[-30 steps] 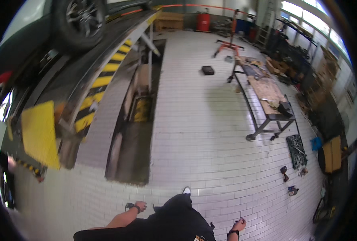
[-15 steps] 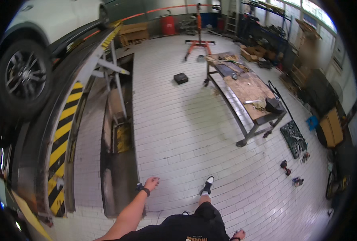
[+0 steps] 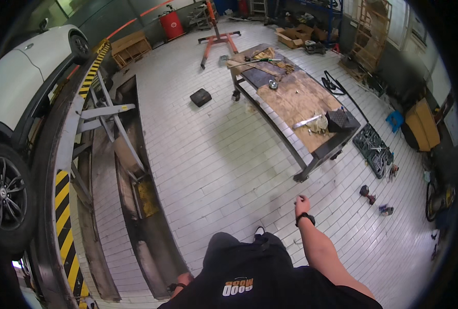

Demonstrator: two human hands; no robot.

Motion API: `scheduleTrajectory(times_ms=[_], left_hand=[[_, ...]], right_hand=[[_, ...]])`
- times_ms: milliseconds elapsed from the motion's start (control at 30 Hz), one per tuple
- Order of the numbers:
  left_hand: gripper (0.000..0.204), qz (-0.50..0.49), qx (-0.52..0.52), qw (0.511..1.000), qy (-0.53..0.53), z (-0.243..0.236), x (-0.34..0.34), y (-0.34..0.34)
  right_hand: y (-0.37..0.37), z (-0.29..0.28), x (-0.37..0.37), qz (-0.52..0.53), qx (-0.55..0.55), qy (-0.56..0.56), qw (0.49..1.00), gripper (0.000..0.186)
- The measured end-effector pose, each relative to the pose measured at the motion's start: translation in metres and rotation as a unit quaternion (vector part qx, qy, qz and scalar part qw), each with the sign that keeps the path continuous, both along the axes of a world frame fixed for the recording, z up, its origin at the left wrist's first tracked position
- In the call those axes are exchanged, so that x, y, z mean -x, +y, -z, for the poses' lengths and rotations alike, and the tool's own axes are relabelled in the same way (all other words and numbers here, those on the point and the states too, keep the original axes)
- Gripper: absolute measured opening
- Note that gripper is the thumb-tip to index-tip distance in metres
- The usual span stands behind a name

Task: The recorder inspects the undercarriage and wheels of a vehicle raised on a lift in a service bay.

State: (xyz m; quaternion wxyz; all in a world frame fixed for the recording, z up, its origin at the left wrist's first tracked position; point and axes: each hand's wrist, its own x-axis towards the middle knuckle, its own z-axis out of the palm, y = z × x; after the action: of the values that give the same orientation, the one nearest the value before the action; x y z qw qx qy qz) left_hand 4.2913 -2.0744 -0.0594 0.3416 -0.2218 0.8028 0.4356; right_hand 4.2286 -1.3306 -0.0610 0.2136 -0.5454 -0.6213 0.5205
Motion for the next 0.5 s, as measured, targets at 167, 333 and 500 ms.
scheduleTrajectory(times_ms=[167, 333, 500], left_hand=[[0.027, -0.249, -0.101, 0.962, -0.053, -0.006, 0.069, 0.082], [0.028, -0.257, -0.129, 0.944, -0.164, 0.032, 0.193, 0.11], [0.024, -0.27, -0.084, 0.95, -0.134, 0.051, 0.362, 0.157]], right_hand=[[0.015, -0.044, 0.147, -0.115, -0.053, 0.058, 0.99, 0.028], [0.025, -0.021, 0.196, -0.142, -0.088, 0.016, 0.986, 0.026], [0.07, 0.045, 0.144, 0.065, 0.012, -0.04, 0.997, 0.025]])
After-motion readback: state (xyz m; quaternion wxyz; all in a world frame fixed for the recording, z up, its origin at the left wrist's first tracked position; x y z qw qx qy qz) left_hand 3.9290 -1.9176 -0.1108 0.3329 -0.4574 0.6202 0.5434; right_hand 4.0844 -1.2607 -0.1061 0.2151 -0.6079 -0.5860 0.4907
